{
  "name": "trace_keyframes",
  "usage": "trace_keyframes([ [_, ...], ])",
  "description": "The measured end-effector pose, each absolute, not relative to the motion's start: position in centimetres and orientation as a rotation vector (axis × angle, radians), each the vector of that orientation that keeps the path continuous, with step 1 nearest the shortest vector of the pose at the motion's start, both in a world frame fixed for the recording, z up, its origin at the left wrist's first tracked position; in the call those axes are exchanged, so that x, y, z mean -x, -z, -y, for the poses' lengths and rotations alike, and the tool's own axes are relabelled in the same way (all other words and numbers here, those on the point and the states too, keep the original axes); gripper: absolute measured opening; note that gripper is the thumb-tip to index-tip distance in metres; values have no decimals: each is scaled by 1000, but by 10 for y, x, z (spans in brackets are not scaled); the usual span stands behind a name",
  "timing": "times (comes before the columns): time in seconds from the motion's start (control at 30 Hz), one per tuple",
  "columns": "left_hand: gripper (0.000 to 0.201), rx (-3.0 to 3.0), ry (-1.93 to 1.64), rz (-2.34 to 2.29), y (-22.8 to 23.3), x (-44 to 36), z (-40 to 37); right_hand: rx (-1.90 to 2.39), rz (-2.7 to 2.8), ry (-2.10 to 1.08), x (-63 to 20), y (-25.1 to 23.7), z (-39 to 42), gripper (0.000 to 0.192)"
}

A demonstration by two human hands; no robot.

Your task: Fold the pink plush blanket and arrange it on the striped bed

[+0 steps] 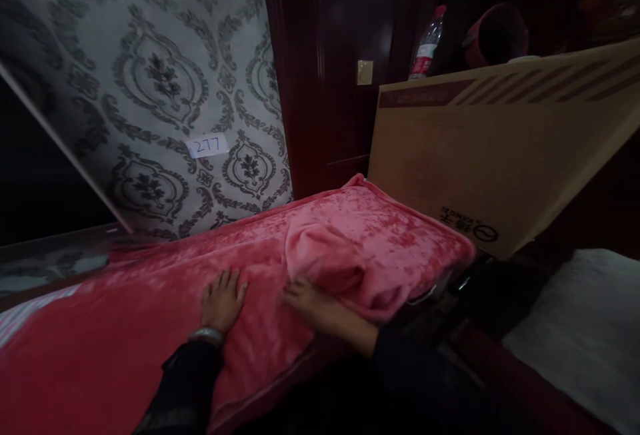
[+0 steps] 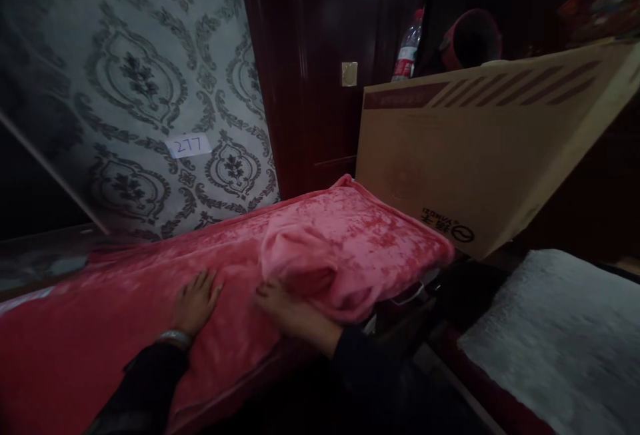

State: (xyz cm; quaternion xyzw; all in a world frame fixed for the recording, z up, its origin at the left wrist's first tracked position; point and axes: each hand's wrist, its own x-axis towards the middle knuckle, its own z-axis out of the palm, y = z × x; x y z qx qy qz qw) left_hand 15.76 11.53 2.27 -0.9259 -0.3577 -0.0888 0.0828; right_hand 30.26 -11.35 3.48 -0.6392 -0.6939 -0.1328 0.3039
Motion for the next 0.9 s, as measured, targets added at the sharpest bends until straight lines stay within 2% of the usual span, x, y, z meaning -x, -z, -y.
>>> trace_keyframes([
  [0.13,55,2780,263,1080,-24,-157,-112,1768,1865,399,-282,21,119,48],
  [0.23,55,2782,293,1070,-25,-156,-111,1745,1769,383,-282,33,126,53],
  [0.37,54,2789,335,1058,-25,-156,-109,1664,1704,356,-272,24,139,43],
  [0.47,54,2794,338,1070,-25,-156,-107,1614,1624,377,-280,12,152,46],
  [0.73,54,2783,346,1063,-23,-157,-109,1840,1100,601,-373,-28,203,39],
  [0.83,54,2806,354,1059,-22,-157,-111,1892,1164,615,-356,-33,207,38],
  [0.9,54,2807,353,1063,-22,-157,-110,1929,1317,573,-330,-32,199,45],
])
